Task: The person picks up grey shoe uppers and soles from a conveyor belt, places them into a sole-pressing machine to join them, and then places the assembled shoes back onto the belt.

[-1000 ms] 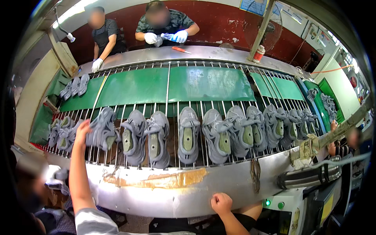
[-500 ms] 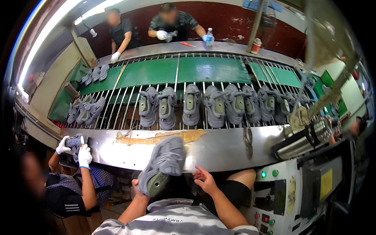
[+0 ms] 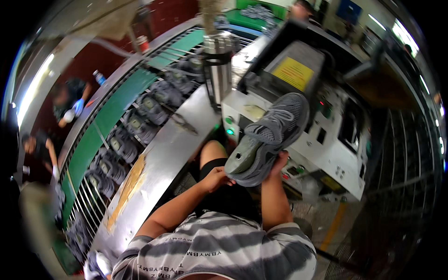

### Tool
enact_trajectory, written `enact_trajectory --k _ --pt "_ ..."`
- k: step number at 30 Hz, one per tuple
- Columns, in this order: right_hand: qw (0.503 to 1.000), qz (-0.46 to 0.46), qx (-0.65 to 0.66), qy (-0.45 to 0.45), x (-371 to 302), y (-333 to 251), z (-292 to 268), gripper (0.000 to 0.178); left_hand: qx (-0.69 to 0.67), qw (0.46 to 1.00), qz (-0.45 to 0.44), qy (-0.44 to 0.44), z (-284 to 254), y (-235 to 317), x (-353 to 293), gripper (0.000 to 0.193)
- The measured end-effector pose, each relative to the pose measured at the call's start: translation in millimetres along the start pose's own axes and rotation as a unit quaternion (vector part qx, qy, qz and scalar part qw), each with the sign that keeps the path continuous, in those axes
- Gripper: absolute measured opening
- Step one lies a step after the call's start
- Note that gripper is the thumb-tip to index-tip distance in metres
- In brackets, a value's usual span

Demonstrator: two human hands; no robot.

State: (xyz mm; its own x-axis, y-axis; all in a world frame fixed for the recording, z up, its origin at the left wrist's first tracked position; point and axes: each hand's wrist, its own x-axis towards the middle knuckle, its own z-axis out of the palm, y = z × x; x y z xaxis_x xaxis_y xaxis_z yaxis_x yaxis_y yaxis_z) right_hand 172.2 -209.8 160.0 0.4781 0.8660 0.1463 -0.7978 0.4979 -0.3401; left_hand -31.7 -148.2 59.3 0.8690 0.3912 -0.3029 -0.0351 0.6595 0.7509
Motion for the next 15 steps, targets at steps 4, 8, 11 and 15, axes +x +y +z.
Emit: enact_trajectory --k 4,8,11,15 --pt "0.968 -0.144 -0.149 0.143 -51 -136 -66 0.056 0.358 0.919 0.121 0.113 3 -63 13 0.016" --pt "0.784 -0.318 -0.432 0.311 -77 -268 -93 0.078 0.436 0.874 0.167 0.134 15 -63 13 0.014" --pt "0.686 -0.337 -0.578 0.286 -41 -321 -15 0.083 0.443 0.875 0.126 0.153 15 -60 24 0.016" --pt "0.463 -0.273 -0.758 0.371 35 -412 -14 0.082 0.517 0.837 0.083 0.162 31 -48 39 0.014"
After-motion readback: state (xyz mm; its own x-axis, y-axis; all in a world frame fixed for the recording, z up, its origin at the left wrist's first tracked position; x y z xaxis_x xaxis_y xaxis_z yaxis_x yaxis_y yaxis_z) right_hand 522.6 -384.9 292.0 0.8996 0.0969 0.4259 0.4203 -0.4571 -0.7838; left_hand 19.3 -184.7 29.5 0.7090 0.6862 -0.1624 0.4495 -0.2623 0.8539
